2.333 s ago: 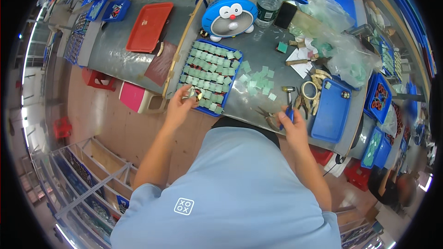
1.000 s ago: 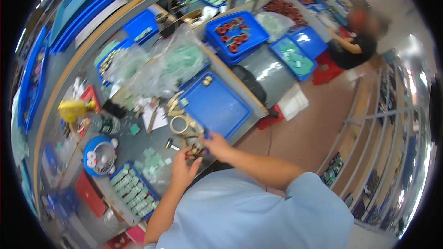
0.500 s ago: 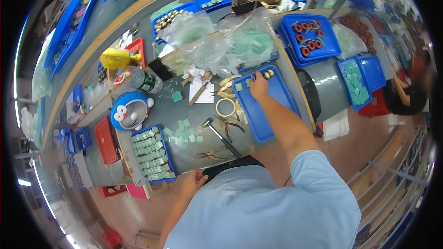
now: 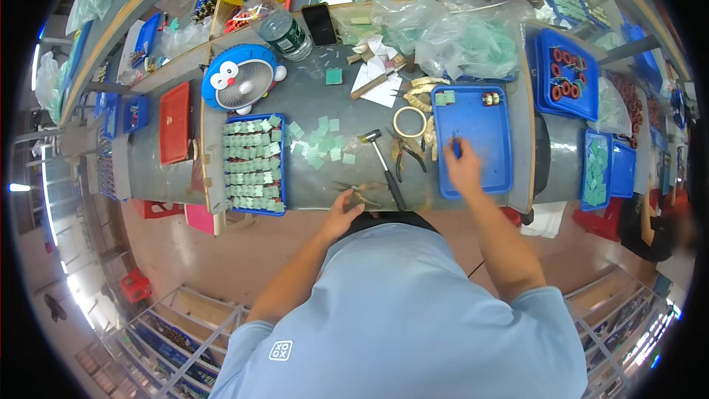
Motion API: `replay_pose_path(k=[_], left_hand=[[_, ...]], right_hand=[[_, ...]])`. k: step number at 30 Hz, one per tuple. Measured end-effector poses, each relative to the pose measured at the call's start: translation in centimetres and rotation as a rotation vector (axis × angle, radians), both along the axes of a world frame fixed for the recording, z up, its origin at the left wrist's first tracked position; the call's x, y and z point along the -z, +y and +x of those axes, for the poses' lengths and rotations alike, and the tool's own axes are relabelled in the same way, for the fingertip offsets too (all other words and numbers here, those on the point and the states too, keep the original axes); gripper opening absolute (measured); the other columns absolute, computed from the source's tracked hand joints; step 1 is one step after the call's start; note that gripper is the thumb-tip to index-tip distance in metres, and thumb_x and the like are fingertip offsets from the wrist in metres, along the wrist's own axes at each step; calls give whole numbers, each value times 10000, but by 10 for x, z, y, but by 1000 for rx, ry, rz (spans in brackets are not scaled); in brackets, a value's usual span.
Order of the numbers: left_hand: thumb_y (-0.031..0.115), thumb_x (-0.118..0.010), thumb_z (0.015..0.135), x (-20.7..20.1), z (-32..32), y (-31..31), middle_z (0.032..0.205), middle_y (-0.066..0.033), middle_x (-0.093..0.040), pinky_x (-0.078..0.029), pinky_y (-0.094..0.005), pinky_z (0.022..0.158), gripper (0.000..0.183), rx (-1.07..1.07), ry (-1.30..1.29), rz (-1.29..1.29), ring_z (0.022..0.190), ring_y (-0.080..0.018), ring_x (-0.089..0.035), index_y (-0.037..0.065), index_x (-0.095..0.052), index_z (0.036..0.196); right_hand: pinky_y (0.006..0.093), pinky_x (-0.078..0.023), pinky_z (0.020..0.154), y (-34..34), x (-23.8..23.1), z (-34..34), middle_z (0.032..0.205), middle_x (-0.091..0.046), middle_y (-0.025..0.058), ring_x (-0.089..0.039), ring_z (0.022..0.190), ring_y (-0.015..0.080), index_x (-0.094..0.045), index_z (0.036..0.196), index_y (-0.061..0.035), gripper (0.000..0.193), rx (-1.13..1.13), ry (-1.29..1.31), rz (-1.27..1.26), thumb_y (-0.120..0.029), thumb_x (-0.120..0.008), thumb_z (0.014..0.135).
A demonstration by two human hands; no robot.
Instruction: Assembling and finishing electronic induction components using hand tools.
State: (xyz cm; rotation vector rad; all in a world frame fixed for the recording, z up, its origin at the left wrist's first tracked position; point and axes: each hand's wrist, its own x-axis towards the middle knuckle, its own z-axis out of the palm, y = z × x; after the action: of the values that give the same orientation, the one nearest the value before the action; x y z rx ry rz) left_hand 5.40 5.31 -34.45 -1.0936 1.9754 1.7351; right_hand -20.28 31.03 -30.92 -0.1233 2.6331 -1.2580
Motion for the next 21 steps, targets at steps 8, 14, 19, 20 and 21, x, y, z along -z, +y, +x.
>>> replay_pose_path(k=[8, 14, 19, 20, 21], left_hand=[[430, -789, 860, 8, -49, 26, 1434, -271, -438, -519, -398, 996, 807, 292, -35, -175, 1145, -352, -635, 47, -478, 1498], [466, -773, 861, 27, -97, 47, 1435, -263, -443, -506, -417, 1014, 815, 406, 90, -284, 1190, -360, -604, -2, -500, 1469], [480, -762, 868, 16, -142, 41, 1412, -284, -489, -474, -424, 1047, 813, 364, -24, -228, 1220, -388, -584, -87, -531, 1403], [476, -760, 872, 14, -147, 41, 1421, -288, -482, -475, -421, 1047, 806, 306, -36, -160, 1225, -385, -584, -85, -532, 1404], [476, -760, 872, 11, -146, 38, 1421, -288, -482, -475, -421, 1047, 806, 312, -26, -163, 1225, -385, -584, -85, -532, 1404]], right_hand=[[392, -554, 825, 42, -8, 113, 1006, -728, 198, -728, 916, 312, -665, 1182, -18, 338, 54, -151, -27, -251, -710, 943], [366, -547, 842, 69, -9, 142, 1012, -742, 170, -728, 927, 272, -660, 1216, -33, 344, 80, -207, 35, -228, -715, 939], [401, -550, 835, 65, -17, 153, 1022, -730, 194, -723, 939, 323, -654, 1232, -47, 376, 78, -249, 101, -241, -720, 917], [439, -547, 838, 59, -19, 155, 1020, -722, 213, -707, 950, 376, -652, 1223, -49, 384, 39, -246, 107, -265, -715, 912], [478, -544, 842, 52, -20, 156, 1019, -714, 232, -691, 960, 428, -649, 1214, -51, 394, -4, -243, 111, -289, -711, 906]])
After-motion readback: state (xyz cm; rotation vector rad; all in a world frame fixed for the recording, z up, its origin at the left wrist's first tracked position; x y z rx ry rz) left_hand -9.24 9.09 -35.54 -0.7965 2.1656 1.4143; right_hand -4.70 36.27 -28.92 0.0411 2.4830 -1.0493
